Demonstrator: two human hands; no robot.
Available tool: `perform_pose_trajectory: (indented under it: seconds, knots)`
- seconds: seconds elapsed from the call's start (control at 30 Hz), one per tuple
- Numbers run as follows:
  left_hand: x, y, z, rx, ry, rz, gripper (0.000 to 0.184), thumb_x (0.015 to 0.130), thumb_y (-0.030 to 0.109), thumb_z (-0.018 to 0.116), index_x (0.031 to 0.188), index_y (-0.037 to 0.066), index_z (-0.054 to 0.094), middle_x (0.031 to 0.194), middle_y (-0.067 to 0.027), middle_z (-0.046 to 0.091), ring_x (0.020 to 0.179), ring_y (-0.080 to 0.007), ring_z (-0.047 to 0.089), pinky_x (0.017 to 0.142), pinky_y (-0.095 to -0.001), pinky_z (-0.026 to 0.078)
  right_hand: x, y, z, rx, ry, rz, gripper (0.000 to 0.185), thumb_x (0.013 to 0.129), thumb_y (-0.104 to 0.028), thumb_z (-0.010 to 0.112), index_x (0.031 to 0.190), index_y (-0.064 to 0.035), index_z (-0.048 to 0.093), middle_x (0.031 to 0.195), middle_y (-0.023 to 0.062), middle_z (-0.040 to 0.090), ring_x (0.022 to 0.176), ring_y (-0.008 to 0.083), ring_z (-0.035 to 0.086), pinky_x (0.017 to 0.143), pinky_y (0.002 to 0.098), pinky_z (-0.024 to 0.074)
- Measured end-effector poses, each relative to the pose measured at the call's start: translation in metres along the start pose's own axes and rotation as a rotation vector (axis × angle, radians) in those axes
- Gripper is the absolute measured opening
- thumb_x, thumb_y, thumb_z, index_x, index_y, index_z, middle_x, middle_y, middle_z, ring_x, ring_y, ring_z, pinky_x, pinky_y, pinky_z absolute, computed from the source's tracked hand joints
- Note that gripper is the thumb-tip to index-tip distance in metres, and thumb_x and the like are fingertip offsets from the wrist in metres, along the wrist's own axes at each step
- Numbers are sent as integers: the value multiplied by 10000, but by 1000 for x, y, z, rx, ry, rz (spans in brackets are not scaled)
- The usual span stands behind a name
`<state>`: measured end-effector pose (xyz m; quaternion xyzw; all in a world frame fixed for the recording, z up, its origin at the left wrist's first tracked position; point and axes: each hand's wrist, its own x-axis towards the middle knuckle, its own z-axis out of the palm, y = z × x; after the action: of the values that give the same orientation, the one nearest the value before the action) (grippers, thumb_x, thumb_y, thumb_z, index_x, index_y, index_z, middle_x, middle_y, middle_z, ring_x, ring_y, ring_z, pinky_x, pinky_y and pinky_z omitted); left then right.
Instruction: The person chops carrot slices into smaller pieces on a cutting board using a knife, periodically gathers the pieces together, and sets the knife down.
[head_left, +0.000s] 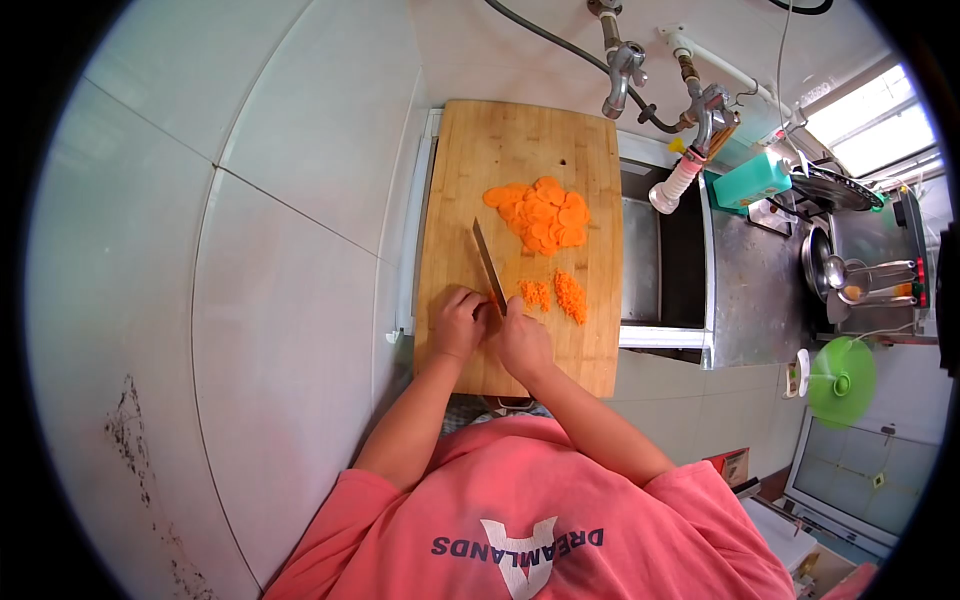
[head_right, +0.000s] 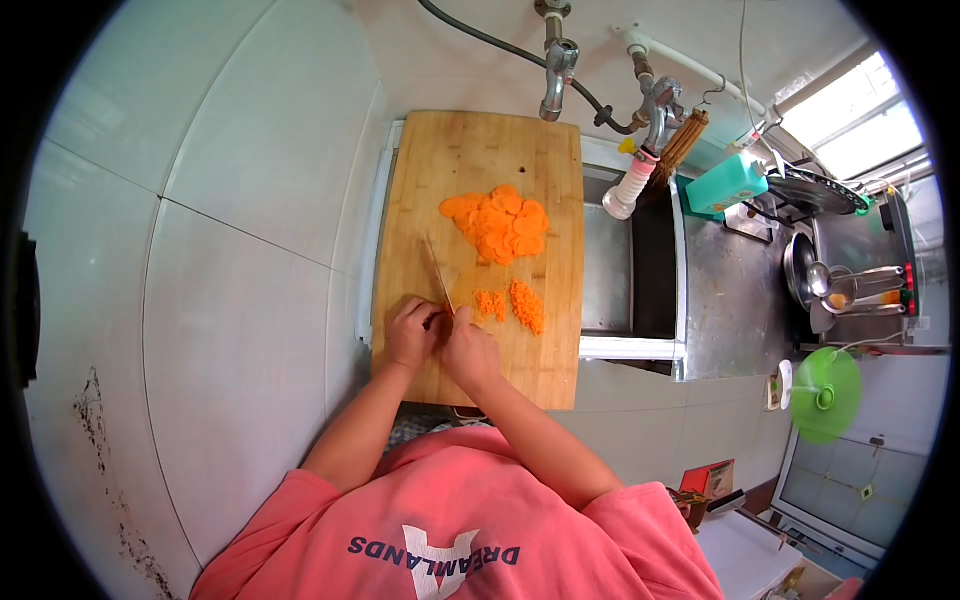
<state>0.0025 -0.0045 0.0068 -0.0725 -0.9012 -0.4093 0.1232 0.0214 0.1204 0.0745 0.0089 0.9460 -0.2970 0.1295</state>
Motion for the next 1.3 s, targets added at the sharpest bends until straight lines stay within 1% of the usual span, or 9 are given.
perform_pose_trajectory:
  seconds: [0.1,0.4,0.7,0.8,0.87,1.0,1.1,1.2,1.3]
  knots:
    - [-1,-1,2,-22,-5,-49,70,714,60,683,780,59,662,811,-103,622,742,-315,612,655,-391,511,1,0,3,-5,-27,-28,267,797,-132,558,950,4,385,657,256,599,647,431,609,577,513,478]
    - [1,-3,7,26,61,-40,60,695,45,693,742,52,655,758,-116,608,649,-293,608,562,-368,501,5,4,16,-50,48,-20,280,790,-144,569,974,-7,408,690,230,624,612,408,624,550,469,509]
    - [-4,1,5,-67,41,-107,71,719,29,666,779,66,660,816,-100,619,754,-306,612,654,-385,512,2,5,-2,1,69,40,304,785,-185,588,955,-6,410,679,254,614,660,411,629,578,489,500]
    - [-5,-1,5,-15,85,-16,103,727,-8,687,808,30,637,807,-113,600,674,-275,625,584,-335,525,2,7,-2,-14,20,41,314,784,-195,595,958,-11,410,699,249,621,663,412,629,582,484,501]
    - [-5,-1,5,14,91,-2,97,731,3,690,811,33,644,812,-108,606,675,-270,623,584,-334,522,0,5,-1,-13,60,-20,189,808,-71,513,942,-1,398,659,263,599,623,438,600,572,511,476]
    - [-4,0,2,23,71,-36,88,731,18,691,808,41,654,809,-100,613,681,-271,618,591,-339,514,-2,0,-6,-4,58,-51,174,810,-60,494,945,-7,398,658,263,597,622,443,597,575,513,476]
    - [-3,2,0,27,63,-34,86,720,33,690,801,50,665,799,-93,617,691,-275,611,600,-349,503,0,2,-3,-27,-15,-16,356,783,-216,620,989,-12,413,729,249,624,685,415,626,601,478,499]
    - [-2,2,-1,29,70,-6,87,710,32,679,794,53,669,795,-94,618,699,-282,605,608,-359,499,1,2,-1,-53,-36,-10,358,782,-207,618,996,-11,408,731,243,626,693,413,627,611,482,498]
    - [-2,1,0,25,63,-7,89,709,28,666,794,51,669,795,-99,616,701,-287,604,608,-362,499,0,1,-1,-24,-3,-43,238,756,-49,531,950,-15,398,689,260,607,662,446,601,594,518,478]
